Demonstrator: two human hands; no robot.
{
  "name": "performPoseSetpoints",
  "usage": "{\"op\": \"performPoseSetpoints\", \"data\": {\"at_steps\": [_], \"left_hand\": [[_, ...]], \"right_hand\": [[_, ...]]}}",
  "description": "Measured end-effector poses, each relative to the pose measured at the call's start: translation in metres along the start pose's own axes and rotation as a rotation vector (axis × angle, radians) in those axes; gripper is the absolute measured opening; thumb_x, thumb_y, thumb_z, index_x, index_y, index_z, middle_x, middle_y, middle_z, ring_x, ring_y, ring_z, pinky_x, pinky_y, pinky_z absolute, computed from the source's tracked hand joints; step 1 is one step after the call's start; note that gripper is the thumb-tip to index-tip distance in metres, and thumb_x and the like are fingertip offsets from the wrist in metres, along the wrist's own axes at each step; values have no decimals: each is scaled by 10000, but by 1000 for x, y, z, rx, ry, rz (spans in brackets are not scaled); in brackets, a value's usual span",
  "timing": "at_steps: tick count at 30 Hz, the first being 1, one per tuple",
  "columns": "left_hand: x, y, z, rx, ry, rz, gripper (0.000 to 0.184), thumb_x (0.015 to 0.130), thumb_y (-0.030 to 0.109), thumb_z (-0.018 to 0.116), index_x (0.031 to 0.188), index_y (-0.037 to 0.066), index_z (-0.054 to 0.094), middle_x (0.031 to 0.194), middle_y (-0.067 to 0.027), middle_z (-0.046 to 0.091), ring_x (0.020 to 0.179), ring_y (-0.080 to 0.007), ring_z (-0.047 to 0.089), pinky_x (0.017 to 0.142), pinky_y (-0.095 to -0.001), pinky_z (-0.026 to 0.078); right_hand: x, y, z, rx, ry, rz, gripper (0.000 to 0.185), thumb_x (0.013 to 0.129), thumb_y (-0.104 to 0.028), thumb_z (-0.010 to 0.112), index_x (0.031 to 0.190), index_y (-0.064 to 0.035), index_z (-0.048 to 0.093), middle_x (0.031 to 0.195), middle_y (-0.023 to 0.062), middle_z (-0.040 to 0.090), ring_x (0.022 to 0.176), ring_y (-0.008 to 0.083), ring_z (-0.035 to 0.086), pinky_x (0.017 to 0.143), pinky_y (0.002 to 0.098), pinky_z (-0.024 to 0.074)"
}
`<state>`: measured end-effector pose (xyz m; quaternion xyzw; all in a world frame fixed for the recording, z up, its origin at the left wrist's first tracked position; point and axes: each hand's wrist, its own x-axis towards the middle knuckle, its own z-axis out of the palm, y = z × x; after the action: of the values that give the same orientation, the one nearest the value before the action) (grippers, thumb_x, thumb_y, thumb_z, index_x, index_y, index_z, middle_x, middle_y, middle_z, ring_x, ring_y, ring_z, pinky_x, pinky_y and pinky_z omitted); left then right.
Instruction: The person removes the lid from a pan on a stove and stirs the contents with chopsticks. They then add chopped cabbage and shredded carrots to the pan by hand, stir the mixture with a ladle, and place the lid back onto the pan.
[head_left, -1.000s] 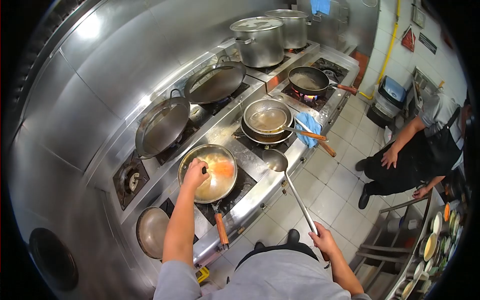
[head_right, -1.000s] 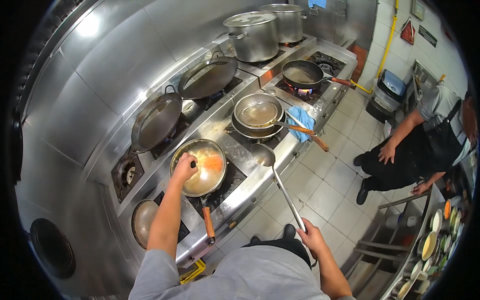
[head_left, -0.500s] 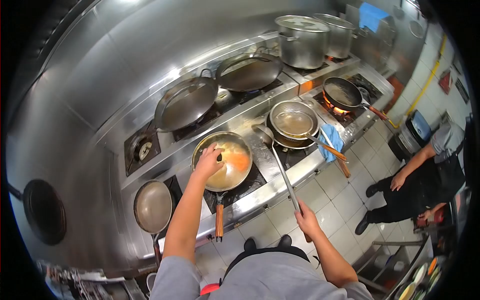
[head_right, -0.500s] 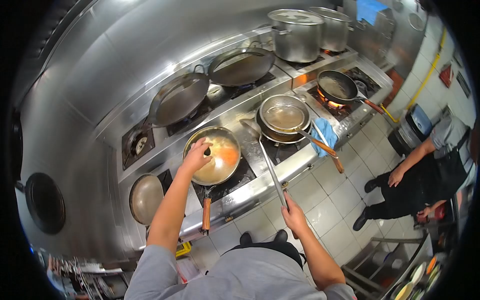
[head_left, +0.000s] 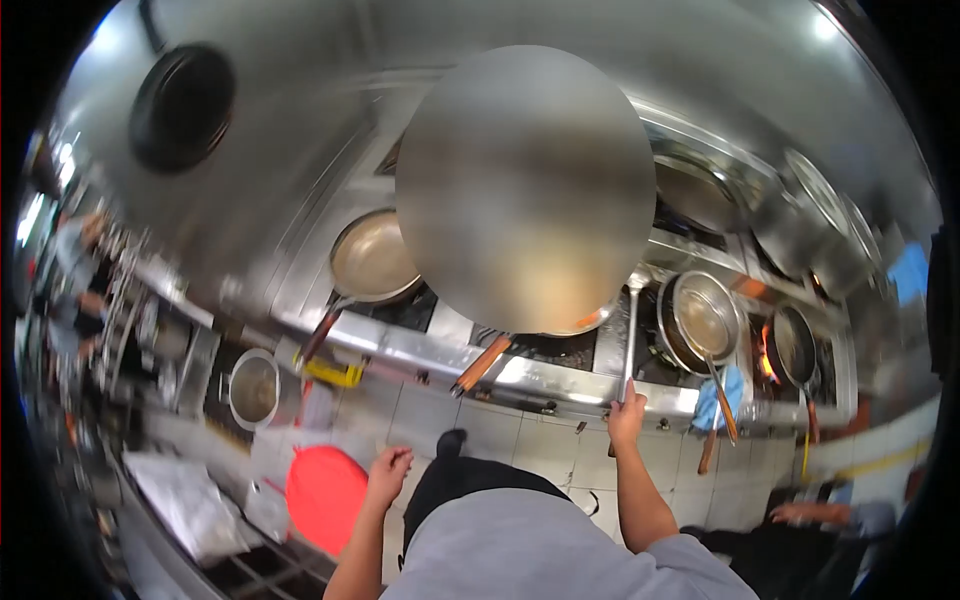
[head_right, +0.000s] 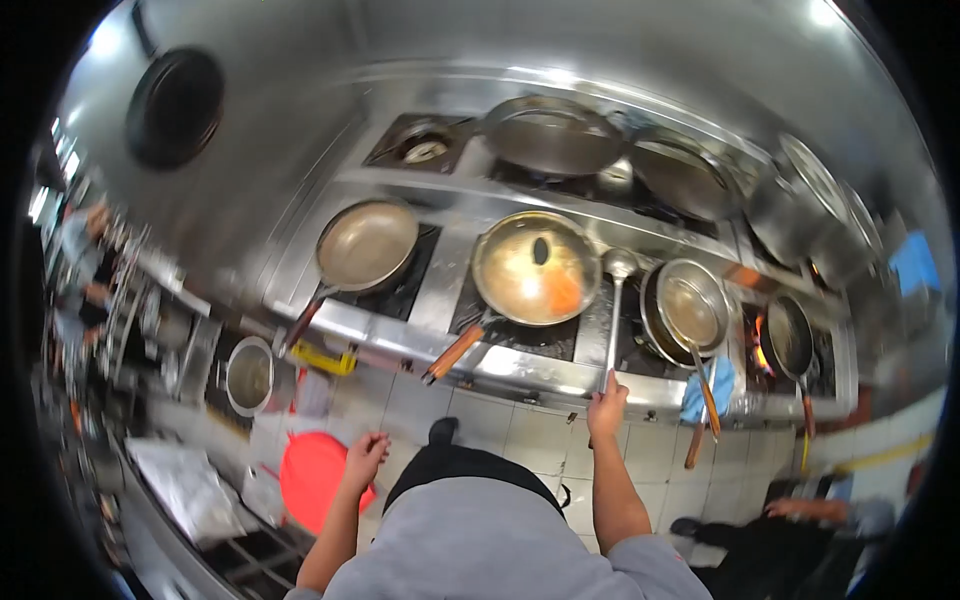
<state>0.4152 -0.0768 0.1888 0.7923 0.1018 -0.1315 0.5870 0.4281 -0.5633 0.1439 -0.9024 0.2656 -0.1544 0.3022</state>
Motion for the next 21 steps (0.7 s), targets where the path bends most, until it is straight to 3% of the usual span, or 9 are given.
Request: {"op": "performPoseSetpoints", "data": {"at_steps": [4, 6, 8, 10, 11, 12, 15, 19, 21], "left_hand": [[-130, -103, 9, -144, 276, -348, 205, 850, 158, 572, 1000, 20, 591, 781, -31, 604, 636, -102, 551, 552, -226, 449], [-182, -150, 29, -313, 405, -466, 205, 848, 158, 568, 1005, 28, 589, 786, -31, 606, 637, -105, 552, 545, -234, 451], [-230, -167, 47, -480, 518, -588, 199, 849, 160, 551, 1015, 55, 583, 795, -31, 607, 634, -108, 550, 528, -245, 454], [-266, -190, 64, -452, 514, -661, 205, 848, 172, 550, 1015, 62, 593, 814, -38, 614, 633, -126, 556, 534, -256, 462], [-281, -203, 73, -413, 519, -641, 216, 837, 194, 563, 1004, 64, 604, 814, -48, 620, 648, -135, 566, 551, -267, 471], [-293, -220, 81, -374, 533, -625, 228, 827, 217, 576, 994, 66, 615, 813, -58, 627, 663, -144, 575, 567, -278, 480], [-324, -267, 87, -178, 578, -706, 287, 786, 294, 607, 964, 71, 640, 845, -114, 650, 756, -205, 615, 671, -330, 494], [-372, -276, 87, -273, 835, -745, 310, 777, 317, 606, 961, 70, 642, 885, -142, 654, 809, -257, 624, 731, -354, 488], [-397, -281, 93, -302, 908, -760, 308, 776, 316, 607, 960, 70, 643, 876, -139, 655, 807, -251, 624, 728, -350, 490]], "right_hand": [[6, -5, -5, -194, -14, -78, 616, 728, -47, 648, 1297, -73, 413, 1013, 153, 455, 931, 327, 496, 817, 382, 424], [15, -27, 0, -158, 167, -337, 562, 697, -45, 665, 1222, -30, 462, 940, 142, 454, 858, 295, 493, 767, 372, 413], [16, -69, 20, 29, -78, -330, 438, 788, -178, 643, 1163, -16, 485, 987, 130, 480, 853, 256, 509, 717, 346, 420], [4, -133, 50, 762, -793, 226, 475, 860, -407, 561, 1125, -18, 499, 991, 115, 523, 799, 215, 530, 668, 316, 426], [-10, -168, 62, 1010, -940, 316, 604, 852, -580, 459, 1078, -22, 511, 933, 86, 561, 740, 172, 538, 653, 289, 432], [-32, -219, 50, 1095, -941, 407, 621, 824, -594, 488, 1054, -17, 512, 844, 61, 574, 731, 170, 543, 665, 278, 437], [-36, -253, 95, 1530, -1031, 419, 356, 847, -466, 544, 868, -111, 552, 835, 65, 601, 812, 211, 562, 730, 385, 447], [-2, -237, 147, 1443, -1074, 474, 221, 860, -271, 589, 749, -88, 534, 710, 10, 575, 618, 119, 530, 543, 254, 431], [-12, -238, 146, 1328, -841, 522, 214, 827, -288, 615, 735, -119, 523, 650, -18, 536, 543, 103, 481, 482, 244, 379]]}}
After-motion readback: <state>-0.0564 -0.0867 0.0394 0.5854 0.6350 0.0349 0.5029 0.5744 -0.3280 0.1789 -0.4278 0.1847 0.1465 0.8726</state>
